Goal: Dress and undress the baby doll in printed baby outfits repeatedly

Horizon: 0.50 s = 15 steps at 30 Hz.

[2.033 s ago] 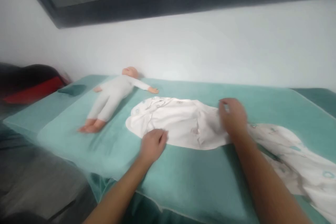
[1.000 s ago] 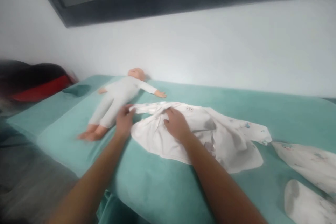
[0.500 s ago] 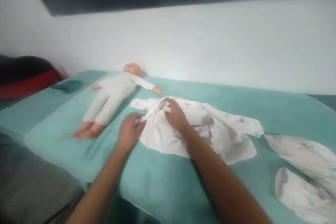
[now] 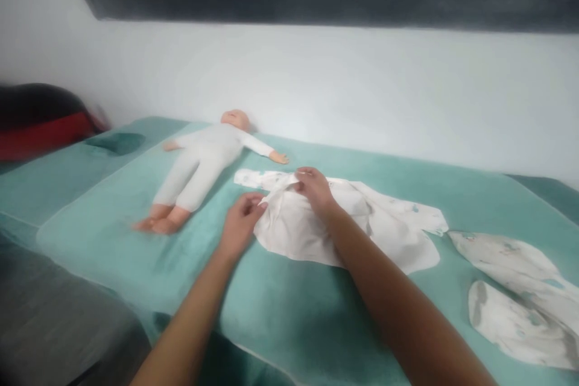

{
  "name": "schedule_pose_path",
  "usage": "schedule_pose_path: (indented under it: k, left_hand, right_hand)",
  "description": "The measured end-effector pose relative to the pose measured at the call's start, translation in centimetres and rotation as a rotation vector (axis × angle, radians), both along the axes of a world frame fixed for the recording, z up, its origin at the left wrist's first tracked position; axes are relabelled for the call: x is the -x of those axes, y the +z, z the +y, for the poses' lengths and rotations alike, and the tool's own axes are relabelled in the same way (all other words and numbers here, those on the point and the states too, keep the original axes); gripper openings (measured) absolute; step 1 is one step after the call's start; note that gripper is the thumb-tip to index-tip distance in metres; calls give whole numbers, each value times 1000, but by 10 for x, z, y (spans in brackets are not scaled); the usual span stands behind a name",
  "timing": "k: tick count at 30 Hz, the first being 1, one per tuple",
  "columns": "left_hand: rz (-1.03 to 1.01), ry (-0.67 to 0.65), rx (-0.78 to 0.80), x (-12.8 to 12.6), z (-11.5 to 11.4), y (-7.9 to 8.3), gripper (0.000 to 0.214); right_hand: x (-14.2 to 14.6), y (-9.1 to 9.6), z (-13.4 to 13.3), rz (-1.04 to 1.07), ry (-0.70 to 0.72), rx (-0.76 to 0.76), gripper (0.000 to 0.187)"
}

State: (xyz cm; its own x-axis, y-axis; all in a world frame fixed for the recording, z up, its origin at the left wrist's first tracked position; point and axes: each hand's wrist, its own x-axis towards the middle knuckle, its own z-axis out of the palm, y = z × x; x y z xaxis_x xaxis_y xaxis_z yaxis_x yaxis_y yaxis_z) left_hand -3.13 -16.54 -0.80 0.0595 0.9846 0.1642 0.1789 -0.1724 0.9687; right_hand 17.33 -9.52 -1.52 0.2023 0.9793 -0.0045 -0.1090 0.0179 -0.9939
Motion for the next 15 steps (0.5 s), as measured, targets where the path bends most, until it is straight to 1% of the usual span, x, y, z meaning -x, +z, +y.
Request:
schedule_pose_path:
  k: [2,3,5,6,7,9,12,13,14,15]
  left_hand:
    - [-90,38,37,4,4,-2,29]
    - [-106,83,22,5,6,-4,28]
    - [-60,210,-90,6,8,-10,26]
    - [-5,273,-172,7,8,-12,27]
    - [57,325,-255,7,8,-15,30]
    - [178,387,-389,8,6,-18,36]
    - [327,459,-527,8,-2,-17,37]
    - [366,442,-585,7,-6,-16,35]
    - [401,380,-652,6,-10,-15,32]
    - [435,274,-723,5,-14,-13,29]
  right_hand:
    - [5,8,10,32,15,18,27]
    - [8,11,15,45,25,24,26]
    - [15,16,21,29,45,37,30]
    - [19,16,21,-24,55,38,35]
    - [22,15,19,-113,65,30,42]
    - [25,8,10,-365,78,-19,51]
    - [18,-7,-15,-745,60,-153,49]
    - [12,-12,-25,-849,44,-194,48]
    - [5,-16,-36,-945,31,-228,48]
    - [-3,-19,-48,-1032,25,-260,48]
